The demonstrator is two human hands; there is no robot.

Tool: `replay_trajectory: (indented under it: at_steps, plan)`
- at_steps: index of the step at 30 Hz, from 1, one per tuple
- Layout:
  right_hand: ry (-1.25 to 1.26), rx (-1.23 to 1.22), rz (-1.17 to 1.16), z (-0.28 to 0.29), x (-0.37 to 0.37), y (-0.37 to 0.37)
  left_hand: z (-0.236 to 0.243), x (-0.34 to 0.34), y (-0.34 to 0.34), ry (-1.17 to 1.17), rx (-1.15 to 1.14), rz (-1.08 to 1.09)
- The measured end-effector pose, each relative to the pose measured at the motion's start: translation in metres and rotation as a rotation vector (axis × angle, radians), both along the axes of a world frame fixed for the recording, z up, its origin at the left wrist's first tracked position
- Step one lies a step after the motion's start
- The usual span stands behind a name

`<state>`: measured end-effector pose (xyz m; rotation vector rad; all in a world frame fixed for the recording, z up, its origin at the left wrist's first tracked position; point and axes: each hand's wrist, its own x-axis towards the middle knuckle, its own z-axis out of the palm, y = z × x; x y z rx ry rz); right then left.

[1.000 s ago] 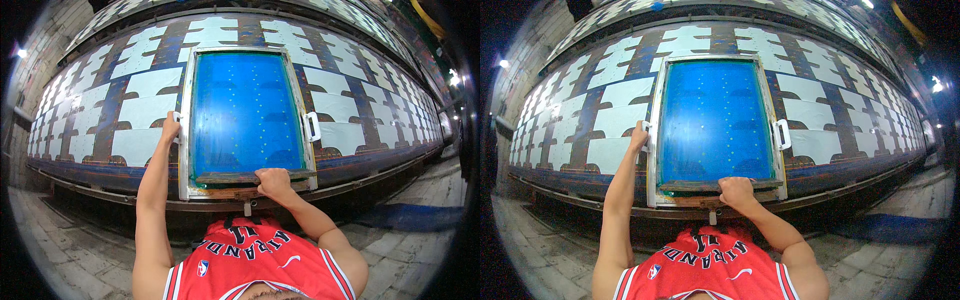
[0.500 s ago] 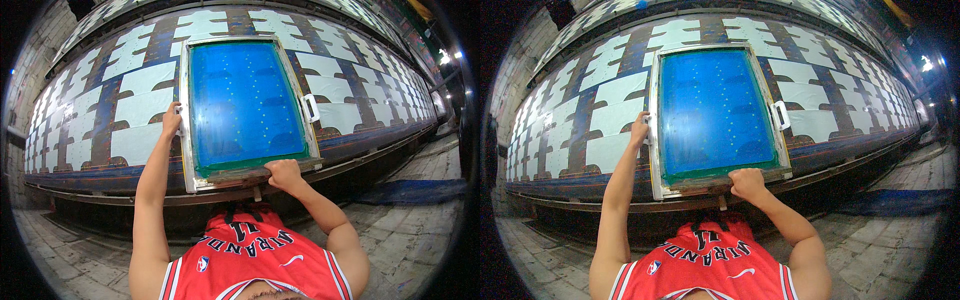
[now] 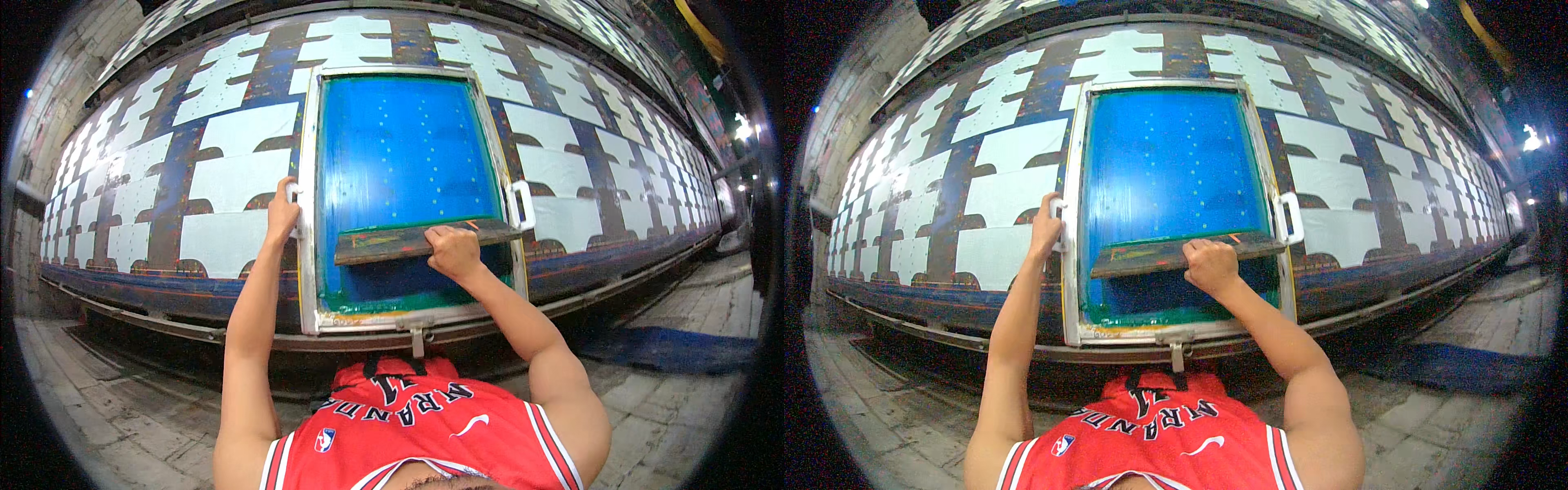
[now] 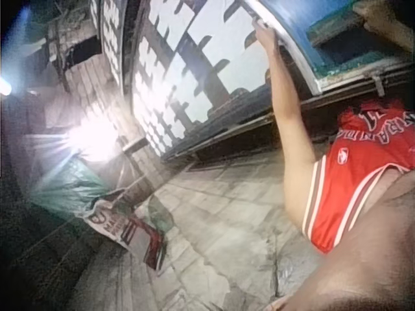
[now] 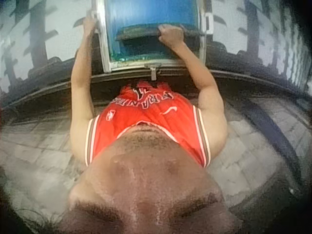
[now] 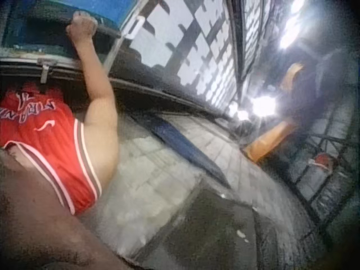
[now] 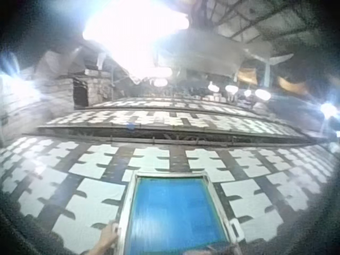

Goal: The person holds a screen printing frame over a conveyor of white garments and repeatedly uses a squeegee to pull blue ink across the mesh. The person moves the frame along the line to print successive items, then returns to the start to continue the cycle.

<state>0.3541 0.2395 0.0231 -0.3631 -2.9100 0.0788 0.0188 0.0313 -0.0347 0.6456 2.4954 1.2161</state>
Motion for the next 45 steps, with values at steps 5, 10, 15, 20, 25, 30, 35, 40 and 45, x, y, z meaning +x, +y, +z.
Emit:
replay_trajectory:
  at_steps: [5, 10, 15, 20, 25, 30, 35, 40, 45]
  plan:
    - [-0.006, 0.023, -0.037, -0.01, -0.076, 0.077, 0.004, 0.001, 0.003, -0.022, -0.007, 0.024]
    - [0.081, 0.134, -0.049, -0.02, -0.158, 0.154, -0.004, 0.001, 0.002, 0.031, 0.023, 0.022]
    - [0.158, 0.148, -0.078, -0.027, -0.235, 0.226, 0.0, 0.003, 0.006, 0.032, 0.027, 0.031]
    - [0.082, 0.166, -0.14, -0.021, -0.283, 0.269, 0.012, 0.006, 0.008, -0.081, 0.055, 0.07]
    - [0.056, 0.124, -0.084, 0.008, -0.306, 0.296, 0.01, 0.004, 0.007, -0.142, 0.07, 0.086]
    - [0.001, 0.093, -0.139, 0.029, -0.323, 0.317, 0.007, 0.003, 0.008, -0.1, 0.089, 0.071]
    - [-0.087, 0.052, -0.162, 0.025, -0.333, 0.321, 0.011, 0.004, 0.01, -0.131, 0.076, 0.09]
    - [-0.084, 0.048, -0.16, 0.02, -0.319, 0.305, 0.015, 0.006, 0.013, -0.125, 0.056, 0.08]
    - [-0.112, -0.03, -0.195, 0.024, -0.266, 0.258, 0.017, 0.003, 0.01, -0.084, 0.018, 0.066]
